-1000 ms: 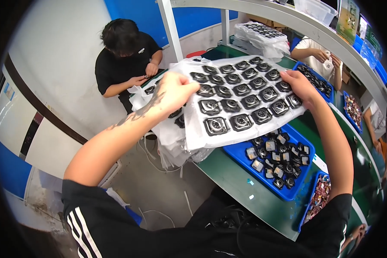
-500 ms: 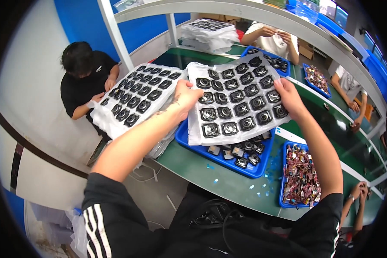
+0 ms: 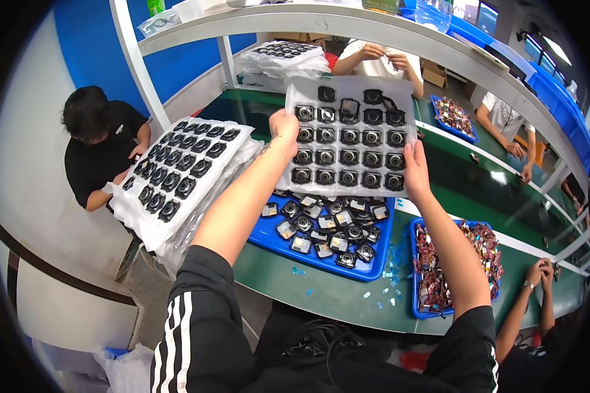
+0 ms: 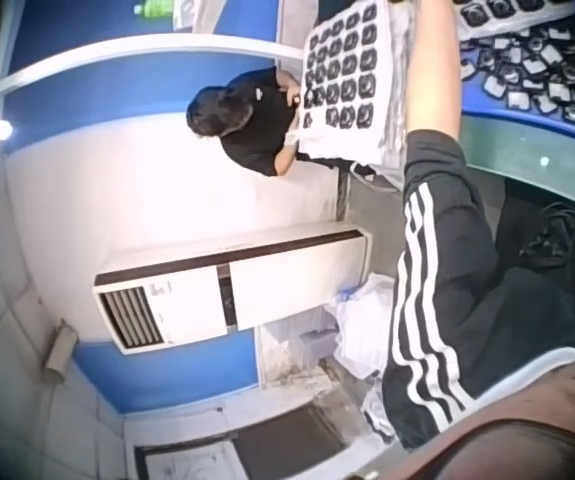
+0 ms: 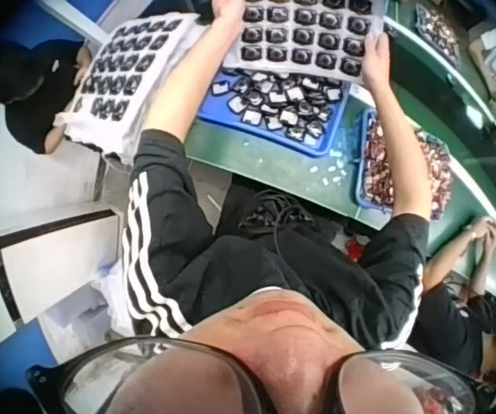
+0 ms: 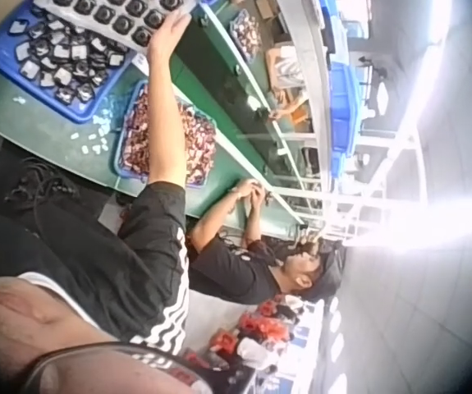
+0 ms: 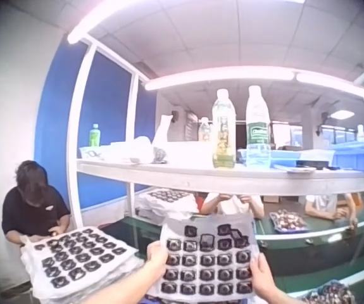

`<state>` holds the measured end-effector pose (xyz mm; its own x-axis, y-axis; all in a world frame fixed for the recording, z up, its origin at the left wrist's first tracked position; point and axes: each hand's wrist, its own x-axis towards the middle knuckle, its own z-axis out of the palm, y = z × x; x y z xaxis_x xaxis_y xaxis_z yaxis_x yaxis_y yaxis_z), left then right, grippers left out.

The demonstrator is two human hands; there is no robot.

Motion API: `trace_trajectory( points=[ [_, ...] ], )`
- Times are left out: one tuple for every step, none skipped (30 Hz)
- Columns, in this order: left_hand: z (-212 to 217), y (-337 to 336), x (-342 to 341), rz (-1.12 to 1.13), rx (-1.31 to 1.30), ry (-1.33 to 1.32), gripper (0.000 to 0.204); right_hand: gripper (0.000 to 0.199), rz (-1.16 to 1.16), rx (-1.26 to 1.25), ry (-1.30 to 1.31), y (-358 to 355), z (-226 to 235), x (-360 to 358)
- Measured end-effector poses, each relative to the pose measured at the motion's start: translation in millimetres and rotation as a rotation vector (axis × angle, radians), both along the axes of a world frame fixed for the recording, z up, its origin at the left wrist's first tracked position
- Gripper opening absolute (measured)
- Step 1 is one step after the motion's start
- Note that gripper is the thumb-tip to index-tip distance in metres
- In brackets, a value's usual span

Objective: Manually assembling internal components and stickers for smartwatches on an assembly line.

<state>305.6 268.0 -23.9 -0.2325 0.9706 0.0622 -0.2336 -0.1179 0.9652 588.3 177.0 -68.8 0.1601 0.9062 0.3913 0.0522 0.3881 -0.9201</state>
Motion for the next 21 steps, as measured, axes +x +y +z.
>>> trace_trajectory(
  points=[
    [0, 6, -1, 0.063, 0.053, 0.028, 0.030, 0.031, 0.007, 0.000, 0.044, 2, -1, -4],
    [-1, 11, -5, 0.077, 0.090, 0.021, 0.030, 0.032, 0.015, -0.002, 0.089, 3, -2, -9],
    [-1, 16, -4, 0.083, 0.125, 0.011, 0.031, 0.032, 0.008, -0.007, 0.088, 4, -5, -9],
    [4, 15, 2, 0.112, 0.127, 0.040, 0.033, 0.034, -0.018, 0.018, 0.071, 5, -9, -6],
    [8, 14, 9, 0.111, 0.134, -0.037, 0.025, 0.035, -0.044, 0.043, 0.053, 5, -12, -2],
    [6, 19, 9, 0.116, 0.151, -0.051, 0.025, 0.041, -0.057, 0.027, 0.061, 7, -14, -2],
    [3, 23, 10, 0.120, 0.167, -0.066, 0.024, 0.041, -0.057, 0.024, 0.059, 12, -20, 2],
    [0, 26, 10, 0.120, 0.164, -0.068, 0.024, 0.043, -0.031, 0.037, 0.096, 19, -27, 8],
    [-5, 28, 9, 0.125, 0.200, -0.097, 0.021, 0.045, -0.003, 0.045, 0.134, 21, -26, 5],
    [-9, 30, 8, 0.130, 0.237, -0.125, 0.017, 0.045, -0.002, 0.037, 0.134, 21, -26, 2],
    [-13, 32, 4, 0.132, 0.230, -0.124, 0.017, 0.045, -0.024, 0.035, 0.184, 21, -26, -3],
    [-16, 34, -3, 0.081, 0.255, -0.137, 0.020, 0.045, -0.046, 0.031, 0.235, 19, -23, -10],
    [-18, 35, -11, 0.031, 0.280, -0.151, 0.025, 0.045, -0.044, 0.025, 0.237, 21, -23, -14],
    [-20, 37, -16, -0.010, 0.283, -0.270, 0.020, 0.044, -0.081, 0.015, 0.316, 23, -23, -18],
    [-18, 33, -13, -0.014, 0.276, -0.269, 0.020, 0.044, -0.128, 0.005, 0.392, 24, -24, -19],
    [-10, 26, -5, -0.061, 0.243, -0.338, 0.028, 0.045, -0.081, 0.030, 0.380, 20, -21, -14],
    [-2, 17, 3, -0.108, 0.210, -0.406, 0.039, 0.045, -0.094, 0.027, 0.380, 21, -25, -10],
    [1, 12, 4, -0.087, 0.228, -0.342, 0.049, 0.052, -0.125, 0.025, 0.408, 23, -25, -12],
    [5, 9, 6, -0.089, 0.228, -0.342, 0.049, 0.060, -0.158, 0.024, 0.437, 23, -24, -13],
    [9, 6, 8, -0.082, 0.216, -0.339, 0.048, 0.060, -0.161, 0.025, 0.437, 22, -23, -12],
    [10, 3, 4, -0.062, 0.204, -0.333, 0.047, 0.056, -0.172, 0.017, 0.415, 17, -12, -24]
  ],
)
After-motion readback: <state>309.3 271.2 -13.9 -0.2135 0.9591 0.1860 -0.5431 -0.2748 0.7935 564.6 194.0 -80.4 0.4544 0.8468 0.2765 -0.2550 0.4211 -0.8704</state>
